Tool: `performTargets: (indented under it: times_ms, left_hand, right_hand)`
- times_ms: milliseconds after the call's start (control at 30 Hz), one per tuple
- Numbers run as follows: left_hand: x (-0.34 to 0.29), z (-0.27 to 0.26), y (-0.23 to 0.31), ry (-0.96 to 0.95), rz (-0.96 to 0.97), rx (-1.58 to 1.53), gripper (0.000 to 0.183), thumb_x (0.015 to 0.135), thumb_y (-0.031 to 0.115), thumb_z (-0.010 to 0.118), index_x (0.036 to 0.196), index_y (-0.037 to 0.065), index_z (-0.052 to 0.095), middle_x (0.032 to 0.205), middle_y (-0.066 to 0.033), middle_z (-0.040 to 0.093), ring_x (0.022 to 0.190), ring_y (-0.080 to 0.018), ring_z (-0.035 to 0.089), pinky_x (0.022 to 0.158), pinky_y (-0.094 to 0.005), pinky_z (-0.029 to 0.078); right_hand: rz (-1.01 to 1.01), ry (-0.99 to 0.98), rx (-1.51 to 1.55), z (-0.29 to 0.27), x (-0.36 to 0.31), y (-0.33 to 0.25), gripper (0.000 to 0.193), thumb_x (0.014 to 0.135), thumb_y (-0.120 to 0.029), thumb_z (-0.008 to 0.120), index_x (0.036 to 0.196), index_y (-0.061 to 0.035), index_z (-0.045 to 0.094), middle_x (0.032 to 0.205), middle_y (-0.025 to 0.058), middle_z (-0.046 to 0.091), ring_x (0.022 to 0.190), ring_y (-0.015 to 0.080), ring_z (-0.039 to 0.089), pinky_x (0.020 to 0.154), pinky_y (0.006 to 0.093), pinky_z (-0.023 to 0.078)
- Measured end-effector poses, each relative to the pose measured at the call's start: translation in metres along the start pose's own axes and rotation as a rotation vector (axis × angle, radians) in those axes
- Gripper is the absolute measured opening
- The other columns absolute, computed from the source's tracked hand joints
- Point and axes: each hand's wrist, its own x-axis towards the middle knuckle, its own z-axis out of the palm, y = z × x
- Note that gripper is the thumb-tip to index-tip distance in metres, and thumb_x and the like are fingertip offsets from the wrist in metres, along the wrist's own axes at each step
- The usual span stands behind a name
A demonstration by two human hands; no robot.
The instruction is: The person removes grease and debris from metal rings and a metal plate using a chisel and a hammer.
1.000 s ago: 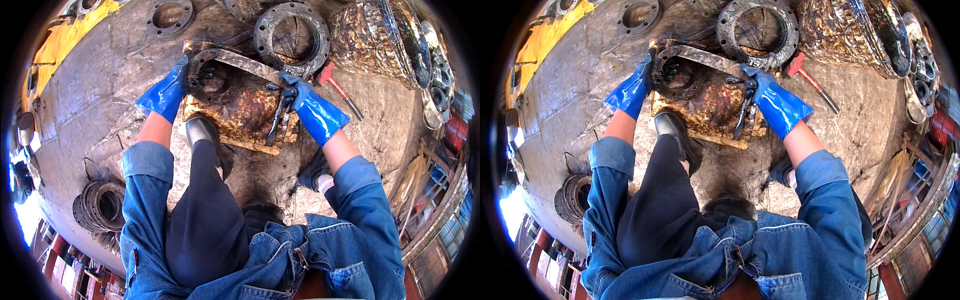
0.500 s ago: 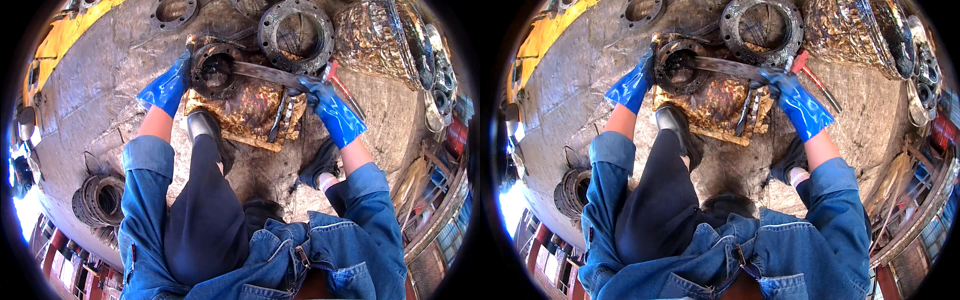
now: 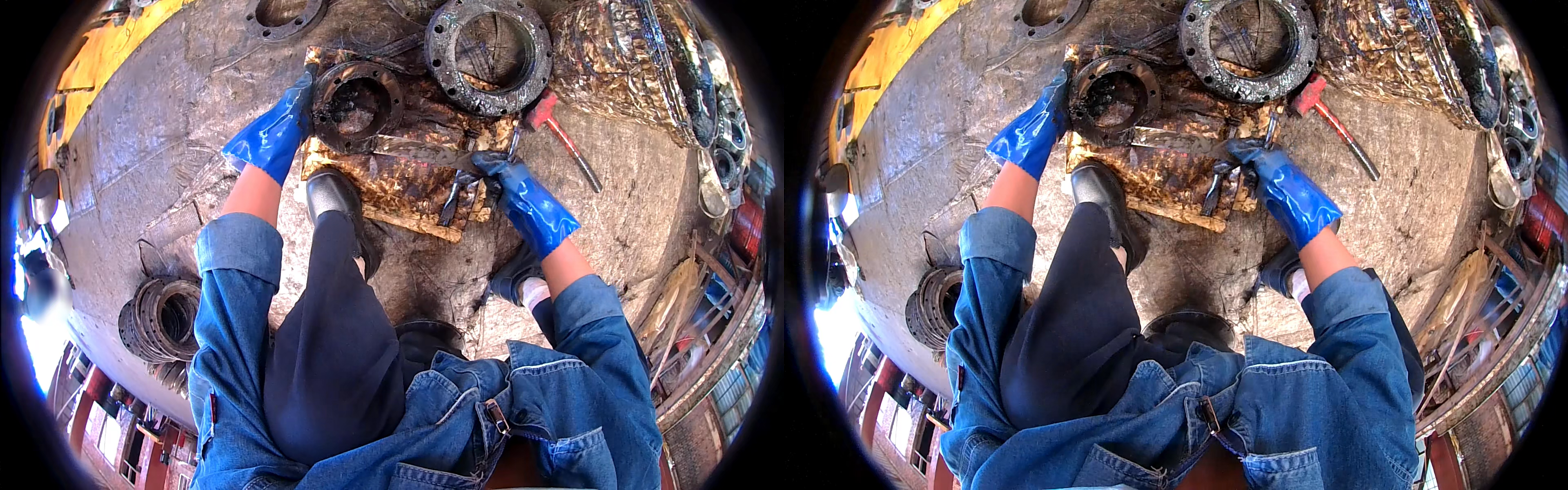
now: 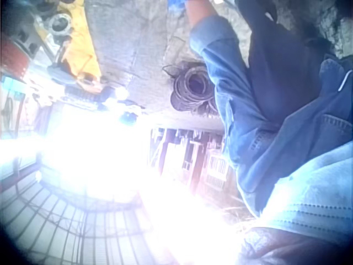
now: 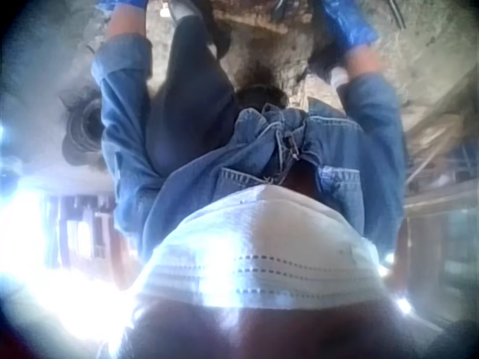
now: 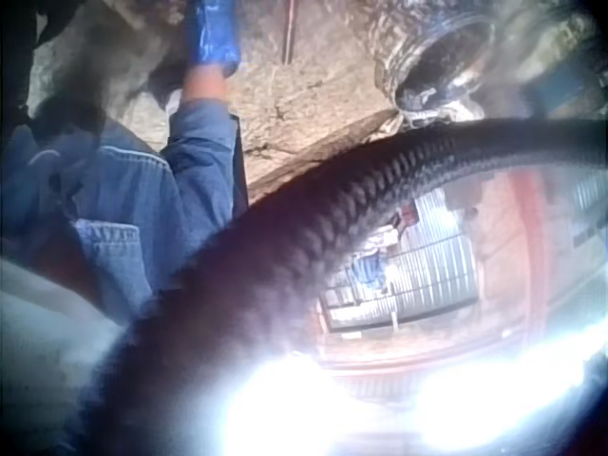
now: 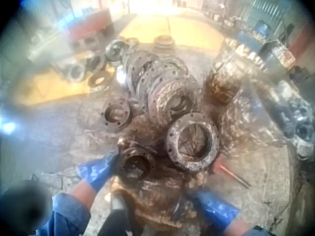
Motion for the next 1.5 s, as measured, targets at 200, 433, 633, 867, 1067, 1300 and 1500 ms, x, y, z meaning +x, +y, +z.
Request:
performTargets:
  times_ms: [200, 433, 633, 867, 1067, 1300, 1500]
  left_hand:
    - [-0.003, -0.001, -0.003, 0.001, -0.001, -0.007, 0.041, 0.086, 0.039, 0.066, 0.098, 0.0, 0.063, 0.087, -0.0121, 0.063, 0.079, -0.0192, 0.06, 0.07, -0.0349, 0.05]
    - [-0.003, -0.002, 0.0, -0.006, 0.004, -0.006, 0.041, 0.085, 0.039, 0.066, 0.097, 0.0, 0.063, 0.085, -0.0121, 0.063, 0.078, -0.019, 0.06, 0.069, -0.0348, 0.05]
    - [-0.003, -0.004, 0.001, -0.011, 0.012, 0.002, 0.041, 0.085, 0.04, 0.066, 0.096, 0.0, 0.063, 0.084, -0.012, 0.063, 0.076, -0.0188, 0.06, 0.068, -0.0347, 0.05]
    - [-0.003, -0.001, 0.004, -0.016, 0.005, 0.006, 0.042, 0.085, 0.04, 0.067, 0.095, 0.0, 0.064, 0.082, -0.012, 0.064, 0.075, -0.0187, 0.06, 0.068, -0.0346, 0.05]
    - [-0.009, -0.008, 0.003, 0.004, -0.004, 0.011, 0.042, 0.084, 0.041, 0.067, 0.094, 0.0, 0.064, 0.081, -0.012, 0.064, 0.074, -0.0185, 0.06, 0.067, -0.0345, 0.05]
    - [-0.006, -0.002, 0.003, -0.007, 0.0, 0.02, 0.043, 0.084, 0.042, 0.067, 0.093, 0.0, 0.065, 0.079, -0.012, 0.064, 0.073, -0.0183, 0.06, 0.066, -0.0343, 0.05]
    - [-0.008, -0.003, 0.003, 0.002, 0.001, 0.031, 0.043, 0.084, 0.042, 0.068, 0.092, 0.0, 0.065, 0.078, -0.0119, 0.064, 0.072, -0.0181, 0.06, 0.066, -0.0342, 0.049]
  right_hand:
    - [0.002, -0.076, 0.236, 0.032, -0.013, 0.037, 0.021, 0.091, -0.018, 0.06, 0.105, -0.0025, 0.062, 0.087, 0.0101, 0.07, 0.053, 0.0076, 0.057, 0.038, 0.0195, 0.03]
    - [0.278, 0.0, 0.492, 0.073, -0.03, 0.054, 0.021, 0.094, -0.022, 0.052, 0.112, -0.0126, 0.059, 0.083, 0.0008, 0.065, 0.04, 0.0085, 0.037, 0.039, 0.0269, 0.028]
    - [0.367, -0.083, 0.802, 0.099, -0.038, 0.059, 0.017, 0.09, -0.023, 0.054, 0.103, -0.0193, 0.063, 0.069, -0.003, 0.053, 0.041, 0.0103, 0.033, 0.044, 0.0304, 0.026]
    - [0.482, -0.381, 1.16, 0.108, -0.022, 0.046, 0.014, 0.085, -0.021, 0.058, 0.097, -0.0237, 0.063, 0.066, -0.0035, 0.054, 0.041, 0.0069, 0.034, 0.045, 0.0277, 0.03]
    - [0.269, -0.175, 1.065, 0.063, -0.001, -0.001, 0.022, 0.088, -0.027, 0.057, 0.105, -0.0132, 0.061, 0.085, 0.0055, 0.065, 0.035, 0.0022, 0.033, 0.037, 0.0212, 0.027]
    - [0.164, 0.06, 0.556, 0.017, 0.017, -0.017, 0.021, 0.093, -0.022, 0.051, 0.113, -0.0194, 0.059, 0.073, -0.0037, 0.058, 0.04, 0.0071, 0.037, 0.039, 0.0265, 0.029]
    - [0.1, -0.08, 0.417, 0.039, 0.032, -0.034, 0.014, 0.09, -0.02, 0.062, 0.101, -0.0127, 0.066, 0.067, -0.0014, 0.061, 0.039, 0.0065, 0.039, 0.038, 0.0255, 0.028]
